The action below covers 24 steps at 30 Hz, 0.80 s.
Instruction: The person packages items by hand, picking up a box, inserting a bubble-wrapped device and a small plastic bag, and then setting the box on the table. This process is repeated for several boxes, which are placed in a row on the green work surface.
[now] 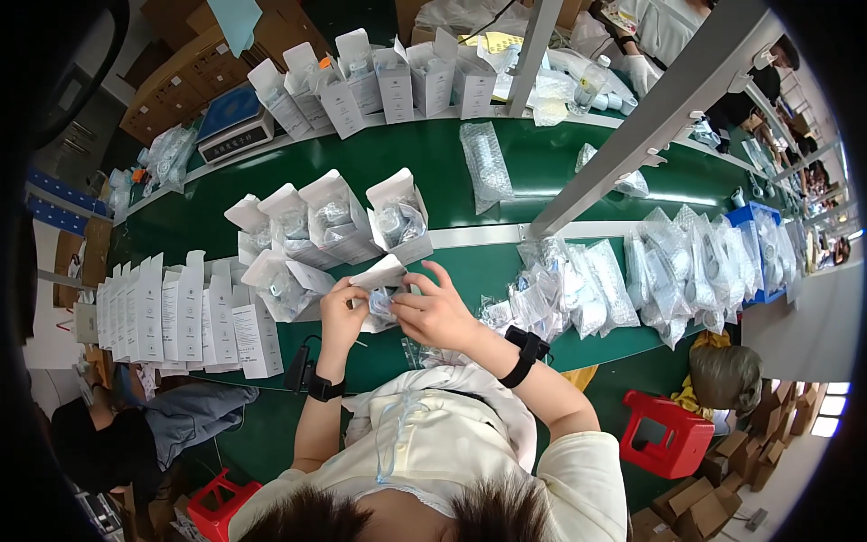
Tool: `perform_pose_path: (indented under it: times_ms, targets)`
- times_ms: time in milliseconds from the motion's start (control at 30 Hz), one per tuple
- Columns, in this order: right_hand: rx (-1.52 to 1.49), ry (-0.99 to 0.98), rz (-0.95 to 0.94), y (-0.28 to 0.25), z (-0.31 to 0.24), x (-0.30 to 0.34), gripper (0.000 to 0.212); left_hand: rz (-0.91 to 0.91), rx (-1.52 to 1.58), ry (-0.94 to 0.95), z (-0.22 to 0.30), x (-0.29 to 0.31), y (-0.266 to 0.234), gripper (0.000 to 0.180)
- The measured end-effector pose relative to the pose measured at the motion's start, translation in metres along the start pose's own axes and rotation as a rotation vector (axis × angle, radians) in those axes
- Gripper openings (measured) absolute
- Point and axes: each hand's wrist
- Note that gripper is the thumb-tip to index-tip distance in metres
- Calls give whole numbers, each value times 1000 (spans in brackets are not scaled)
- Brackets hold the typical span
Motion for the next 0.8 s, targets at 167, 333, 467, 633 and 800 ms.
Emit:
perform_pose_path:
  times_ms: [167,333,467,633,800]
  targets:
    - [187,13,-305,4,-3,1,19,37,-115,135,10,3,17,8]
    - [-50,432,325,-11,84,2,29,81,-109,129,-2,9,20,9]
    - [562,913,197,33,174,-28,58,106,-149,149,0,18,27,9]
    - [479,1127,-223,95,240,-15,74,80,-63,140,-3,22,36,9]
    - [-536,1211,-52,50,202,0,71,126,-40,110,-18,21,26,9]
Point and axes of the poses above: each hand's wrist, its own x-axis away from the middle knuckle, its own y-axis out of the palm, z = x × y, and after that the axes turned 7 degrees about x, right-handed
